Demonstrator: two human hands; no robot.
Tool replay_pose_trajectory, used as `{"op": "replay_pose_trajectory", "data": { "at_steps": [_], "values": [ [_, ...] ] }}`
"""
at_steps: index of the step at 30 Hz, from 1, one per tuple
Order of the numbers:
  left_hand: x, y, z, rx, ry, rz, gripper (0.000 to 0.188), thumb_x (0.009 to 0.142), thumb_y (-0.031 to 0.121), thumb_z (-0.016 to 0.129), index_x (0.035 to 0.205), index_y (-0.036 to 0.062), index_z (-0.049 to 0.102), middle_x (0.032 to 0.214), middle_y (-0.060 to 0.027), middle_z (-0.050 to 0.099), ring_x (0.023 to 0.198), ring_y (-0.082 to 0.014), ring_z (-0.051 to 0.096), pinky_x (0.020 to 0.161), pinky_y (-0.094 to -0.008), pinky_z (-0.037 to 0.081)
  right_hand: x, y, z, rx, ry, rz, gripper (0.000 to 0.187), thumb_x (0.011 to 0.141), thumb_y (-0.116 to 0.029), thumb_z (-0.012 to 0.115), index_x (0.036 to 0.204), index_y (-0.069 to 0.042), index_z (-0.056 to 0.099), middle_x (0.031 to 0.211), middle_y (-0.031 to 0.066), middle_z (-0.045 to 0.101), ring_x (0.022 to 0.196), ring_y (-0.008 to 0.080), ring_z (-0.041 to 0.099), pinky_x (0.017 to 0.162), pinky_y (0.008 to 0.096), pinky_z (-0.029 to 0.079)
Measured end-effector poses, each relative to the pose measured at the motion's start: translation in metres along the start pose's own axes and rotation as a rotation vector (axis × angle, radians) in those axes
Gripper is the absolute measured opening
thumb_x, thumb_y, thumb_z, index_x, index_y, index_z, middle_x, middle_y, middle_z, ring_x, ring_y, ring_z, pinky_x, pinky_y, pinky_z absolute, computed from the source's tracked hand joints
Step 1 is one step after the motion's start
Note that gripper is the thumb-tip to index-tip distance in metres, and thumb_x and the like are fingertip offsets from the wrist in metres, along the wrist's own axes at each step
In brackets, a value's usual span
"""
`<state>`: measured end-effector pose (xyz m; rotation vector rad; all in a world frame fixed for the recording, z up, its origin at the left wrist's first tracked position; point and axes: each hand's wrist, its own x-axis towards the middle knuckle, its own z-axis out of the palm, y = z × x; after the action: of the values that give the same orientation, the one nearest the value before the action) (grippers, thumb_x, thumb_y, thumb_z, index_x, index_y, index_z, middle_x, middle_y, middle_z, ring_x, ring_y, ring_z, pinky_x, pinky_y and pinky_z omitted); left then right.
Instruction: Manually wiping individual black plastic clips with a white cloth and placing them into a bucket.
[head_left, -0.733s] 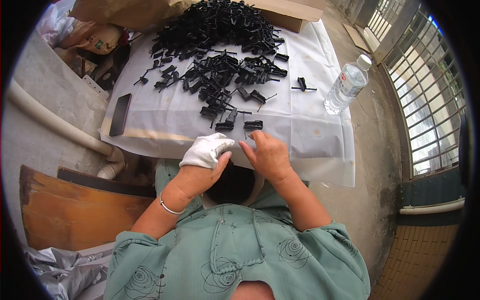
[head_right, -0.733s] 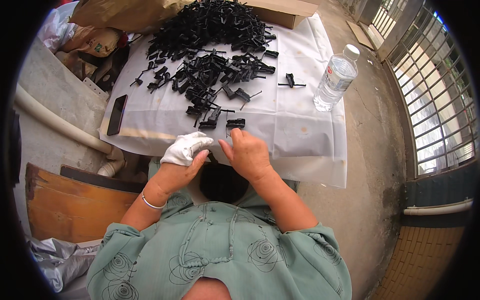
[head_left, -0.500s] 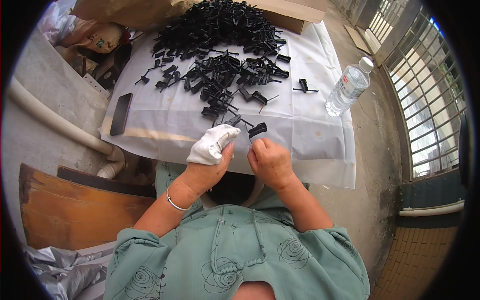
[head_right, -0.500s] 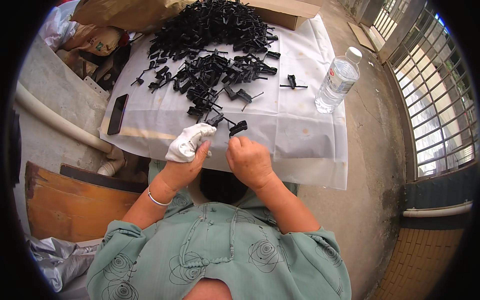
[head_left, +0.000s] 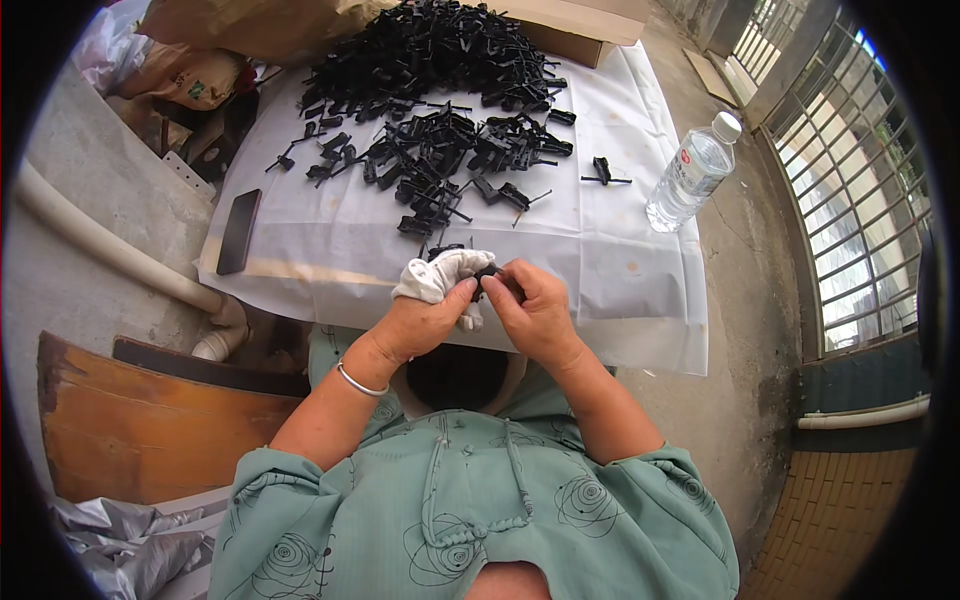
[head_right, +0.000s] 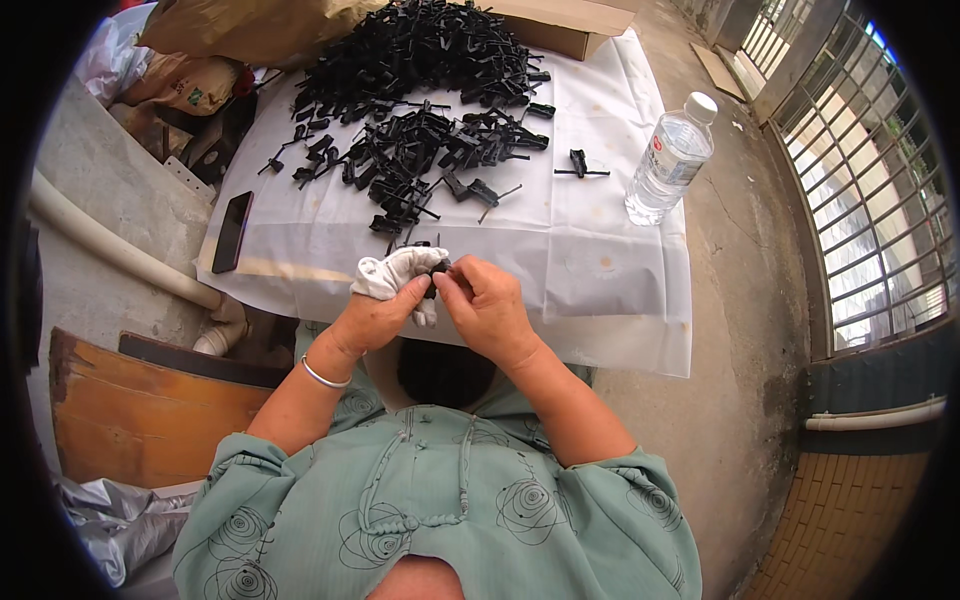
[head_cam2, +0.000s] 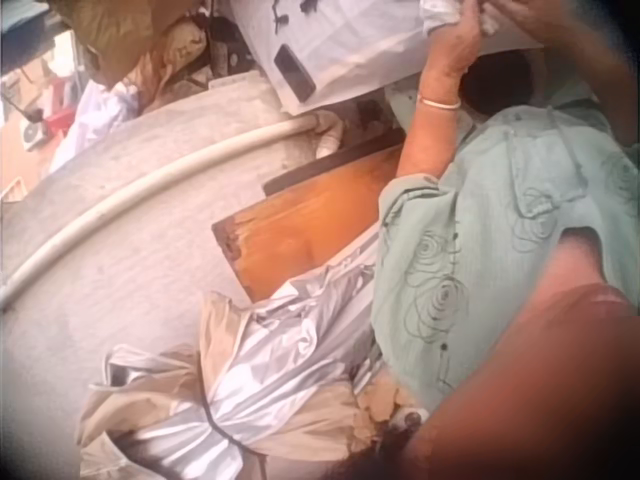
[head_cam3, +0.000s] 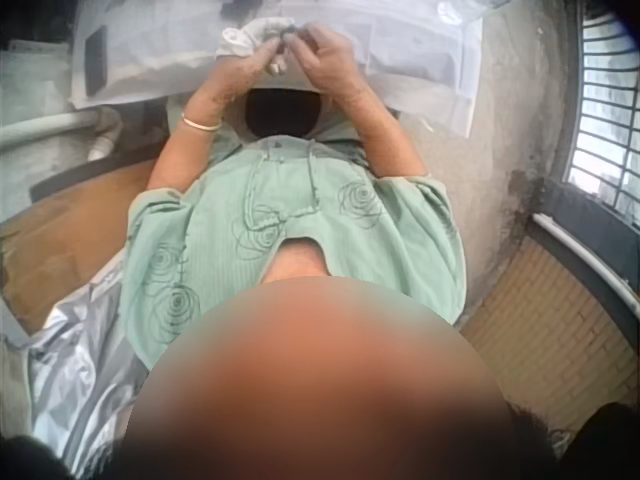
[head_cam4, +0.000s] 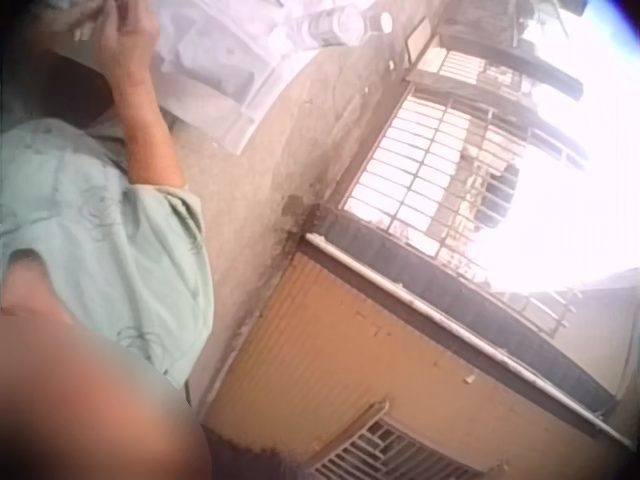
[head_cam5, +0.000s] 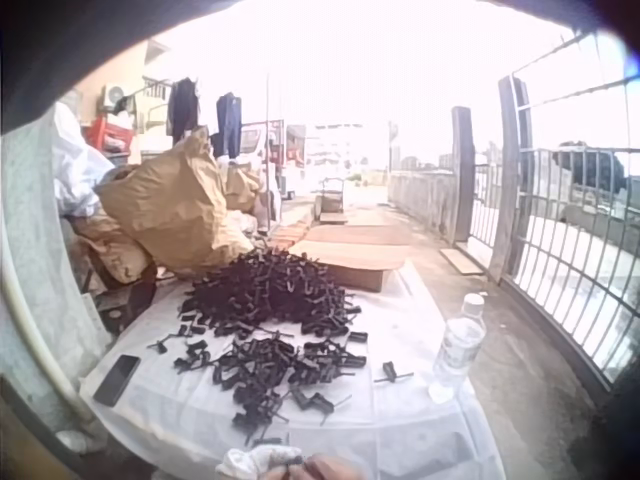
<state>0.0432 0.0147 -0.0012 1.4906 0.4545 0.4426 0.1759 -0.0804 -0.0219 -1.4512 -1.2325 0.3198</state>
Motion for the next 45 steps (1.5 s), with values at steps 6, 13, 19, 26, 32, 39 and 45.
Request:
{"op": "replay_pose_trajectory", "data": {
  "at_steps": [6, 13, 19, 26, 32, 39, 45],
  "values": [
    [-0.006, 0.009, 0.001, 0.095, 0.071, 0.082, 0.028, 0.085, 0.003, 0.052, 0.113, -0.002, 0.051, 0.092, -0.0063, 0.058, 0.071, -0.009, 0.055, 0.06, -0.0235, 0.049, 0.007, -0.011, -0.008, 0.21, -0.162, 0.224, 0.021, 0.089, -0.016, 0.055, 0.076, 0.0, 0.055, 0.061, 0.0024, 0.052, 0.057, 0.0075, 0.043, 0.052, 0.0242, 0.038],
    [-0.009, 0.009, 0.008, 0.597, 0.232, 0.421, 0.027, 0.079, 0.003, 0.055, 0.104, -0.0042, 0.056, 0.092, -0.0144, 0.062, 0.083, -0.023, 0.061, 0.078, -0.0306, 0.049, 0.001, -0.003, 0.009, 0.108, -0.216, 0.096, 0.026, 0.094, -0.019, 0.048, 0.077, -0.001, 0.055, 0.064, -0.0008, 0.054, 0.06, 0.009, 0.045, 0.054, 0.0267, 0.04],
    [-0.012, 0.001, 0.009, 0.547, 0.284, 0.452, 0.028, 0.08, 0.004, 0.056, 0.107, -0.0017, 0.054, 0.093, -0.0117, 0.06, 0.081, -0.0242, 0.06, 0.077, -0.0305, 0.048, -0.004, -0.016, 0.018, 0.314, -0.129, 0.203, 0.027, 0.094, -0.019, 0.046, 0.078, 0.0, 0.055, 0.061, -0.0026, 0.048, 0.057, 0.0078, 0.042, 0.051, 0.0246, 0.037],
    [-0.017, 0.01, -0.005, -0.107, 0.149, 0.059, 0.032, 0.091, 0.008, 0.047, 0.122, 0.0064, 0.038, 0.09, -0.0033, 0.054, 0.062, -0.0033, 0.041, 0.051, -0.0161, 0.035, -0.002, -0.009, -0.003, 0.024, -0.268, 0.126, 0.012, 0.085, -0.013, 0.059, 0.083, -0.001, 0.06, 0.061, 0.0022, 0.05, 0.053, 0.0099, 0.044, 0.048, 0.0247, 0.036],
    [-0.025, 0.019, -0.004, 0.08, 0.063, -0.06, 0.038, 0.089, 0.007, 0.038, 0.127, 0.0037, 0.035, 0.086, -0.0016, 0.05, 0.057, -0.0036, 0.039, 0.051, -0.0168, 0.036, 0.001, -0.015, -0.002, 0.107, -0.147, -0.06, 0.007, 0.077, -0.005, 0.066, 0.081, 0.0, 0.061, 0.066, 0.0059, 0.056, 0.053, 0.0117, 0.046, 0.049, 0.0242, 0.038],
    [-0.025, 0.009, -0.003, 0.305, 0.057, 0.267, 0.029, 0.082, 0.005, 0.043, 0.111, 0.0027, 0.045, 0.085, -0.0043, 0.05, 0.075, -0.0114, 0.048, 0.068, -0.026, 0.043, 0.005, -0.029, -0.002, 0.135, -0.258, 0.024, 0.015, 0.084, -0.011, 0.06, 0.076, 0.0, 0.057, 0.062, 0.0078, 0.051, 0.052, 0.014, 0.042, 0.05, 0.0275, 0.038],
    [-0.033, 0.009, 0.004, 0.523, 0.101, 0.264, 0.025, 0.08, 0.004, 0.042, 0.105, 0.0007, 0.046, 0.086, -0.0133, 0.053, 0.078, -0.0232, 0.053, 0.072, -0.0321, 0.044, -0.005, -0.021, 0.009, 0.106, -0.403, 0.105, 0.023, 0.09, -0.015, 0.05, 0.074, 0.001, 0.052, 0.062, 0.0143, 0.047, 0.055, 0.0193, 0.043, 0.053, 0.032, 0.038]
  ]
}}
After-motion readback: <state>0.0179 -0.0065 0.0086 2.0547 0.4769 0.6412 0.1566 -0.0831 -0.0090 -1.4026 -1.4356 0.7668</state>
